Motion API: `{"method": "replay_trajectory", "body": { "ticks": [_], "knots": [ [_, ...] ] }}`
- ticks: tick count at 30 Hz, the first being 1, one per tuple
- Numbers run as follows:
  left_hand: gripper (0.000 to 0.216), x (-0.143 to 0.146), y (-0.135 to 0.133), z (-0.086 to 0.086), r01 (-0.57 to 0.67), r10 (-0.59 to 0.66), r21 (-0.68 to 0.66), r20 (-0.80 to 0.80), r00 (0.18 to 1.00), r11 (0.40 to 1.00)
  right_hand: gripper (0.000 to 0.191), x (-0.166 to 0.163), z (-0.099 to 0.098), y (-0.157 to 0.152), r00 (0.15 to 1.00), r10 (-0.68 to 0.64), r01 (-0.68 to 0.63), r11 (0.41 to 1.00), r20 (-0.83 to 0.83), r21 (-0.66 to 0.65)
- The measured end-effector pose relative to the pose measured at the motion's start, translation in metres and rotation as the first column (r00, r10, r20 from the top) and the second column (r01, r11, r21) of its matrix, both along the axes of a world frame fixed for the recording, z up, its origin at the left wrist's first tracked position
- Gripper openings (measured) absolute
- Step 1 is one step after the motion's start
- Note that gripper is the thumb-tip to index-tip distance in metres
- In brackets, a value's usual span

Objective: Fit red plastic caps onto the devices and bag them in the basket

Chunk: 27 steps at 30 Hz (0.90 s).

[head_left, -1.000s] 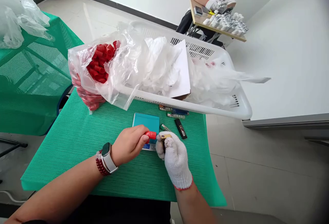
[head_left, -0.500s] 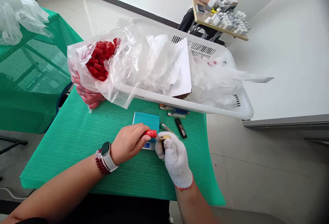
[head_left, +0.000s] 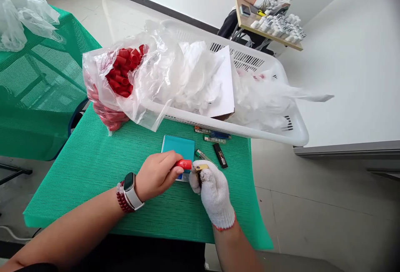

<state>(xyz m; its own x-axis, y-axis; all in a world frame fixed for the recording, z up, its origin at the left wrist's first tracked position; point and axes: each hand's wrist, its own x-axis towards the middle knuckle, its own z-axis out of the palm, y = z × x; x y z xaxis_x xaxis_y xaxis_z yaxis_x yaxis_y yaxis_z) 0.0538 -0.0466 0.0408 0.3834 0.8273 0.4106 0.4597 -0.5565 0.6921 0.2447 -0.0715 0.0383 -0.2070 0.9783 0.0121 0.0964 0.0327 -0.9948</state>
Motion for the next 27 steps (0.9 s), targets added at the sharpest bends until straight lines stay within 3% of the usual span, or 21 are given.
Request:
{"method": "replay_trajectory", "body": {
  "ticks": [5,11,16,19,24,27],
  "knots": [
    [0.040,0.0010,0.0016,-0.0017,0.015,-0.014,0.024,-0.039,0.999,1.000,0.033,0.0017,-0.0061,-0.0049,0.999,-0.027,0.028,0.999,-0.030,0.028],
    [0.043,0.0031,0.0009,-0.0008,0.080,-0.079,0.086,-0.014,0.997,0.993,0.038,0.0042,-0.0009,-0.0029,0.993,-0.063,0.065,0.998,0.101,-0.014],
    [0.036,-0.0007,0.0020,0.0000,-0.006,0.007,-0.006,0.035,0.999,1.000,0.034,0.0038,-0.0014,-0.0043,1.000,0.011,-0.011,1.000,-0.012,0.008],
    [0.036,-0.0002,0.0023,0.0003,0.008,-0.006,-0.064,0.026,1.000,0.998,0.032,0.0042,-0.0043,-0.0062,0.999,0.009,-0.009,1.000,-0.052,0.003],
    [0.039,0.0035,0.0005,0.0011,0.073,-0.071,-0.121,0.021,0.997,0.990,0.033,0.0062,-0.0055,-0.0049,0.997,-0.078,0.079,0.995,0.015,-0.061],
    [0.037,0.0030,0.0002,0.0023,0.054,-0.050,-0.133,0.035,0.998,0.990,0.033,0.0057,-0.0044,-0.0041,0.997,-0.073,0.074,0.995,0.023,-0.071]
  ]
}}
